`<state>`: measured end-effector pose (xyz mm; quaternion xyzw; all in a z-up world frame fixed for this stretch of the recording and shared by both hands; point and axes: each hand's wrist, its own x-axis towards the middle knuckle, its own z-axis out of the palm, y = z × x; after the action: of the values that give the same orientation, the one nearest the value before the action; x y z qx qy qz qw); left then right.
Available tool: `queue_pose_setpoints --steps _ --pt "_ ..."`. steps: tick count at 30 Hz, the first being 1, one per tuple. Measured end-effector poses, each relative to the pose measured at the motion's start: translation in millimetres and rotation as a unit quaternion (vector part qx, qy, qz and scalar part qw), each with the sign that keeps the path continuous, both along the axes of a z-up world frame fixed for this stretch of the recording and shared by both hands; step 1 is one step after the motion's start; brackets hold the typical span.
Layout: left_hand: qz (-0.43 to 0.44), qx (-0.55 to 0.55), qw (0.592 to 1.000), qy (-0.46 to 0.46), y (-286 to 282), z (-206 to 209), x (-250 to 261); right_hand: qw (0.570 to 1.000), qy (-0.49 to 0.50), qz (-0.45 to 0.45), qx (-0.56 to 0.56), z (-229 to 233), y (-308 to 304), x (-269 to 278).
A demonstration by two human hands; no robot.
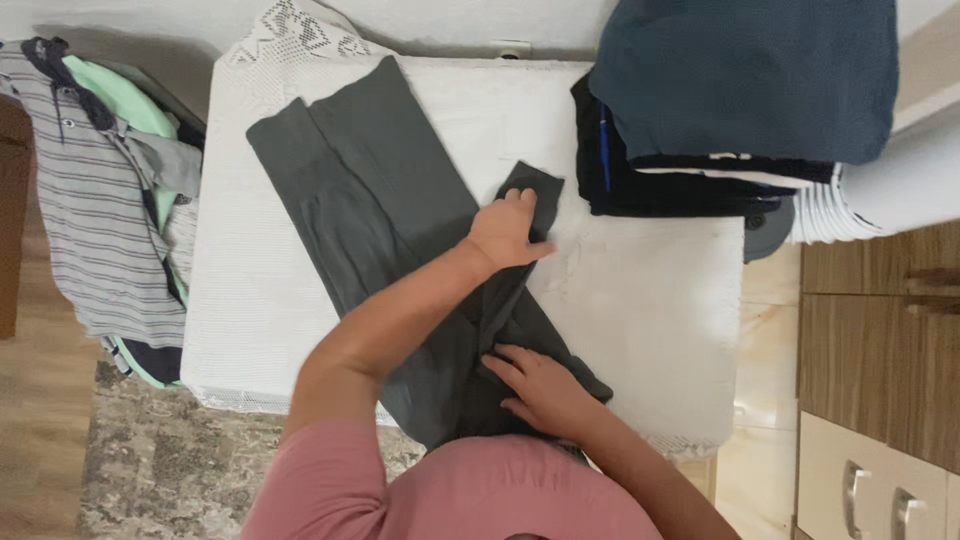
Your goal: The person folds a black vest, a pair of blue pants, a grey t-shirt, and a striped shirt by hand on a white table, then places each folded item onto a stack of clothes.
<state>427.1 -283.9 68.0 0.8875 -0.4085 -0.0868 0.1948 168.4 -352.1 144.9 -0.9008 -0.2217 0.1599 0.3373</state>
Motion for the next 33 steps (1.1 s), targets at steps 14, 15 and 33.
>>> queue_pose_setpoints --steps 14,15,33 --pt "0.383 -0.683 0.487 0.387 186 62 -62 0.929 -0.157 -0.321 -0.093 -79 -60 -102" --pt "0.375 -0.689 0.492 0.377 204 91 -79 0.934 -0.15 -0.315 -0.076 -91 -61 -105" --pt "-0.157 -0.568 0.791 0.165 307 302 -208 0.94 -0.122 -0.316 -0.043 -76 -61 -140"
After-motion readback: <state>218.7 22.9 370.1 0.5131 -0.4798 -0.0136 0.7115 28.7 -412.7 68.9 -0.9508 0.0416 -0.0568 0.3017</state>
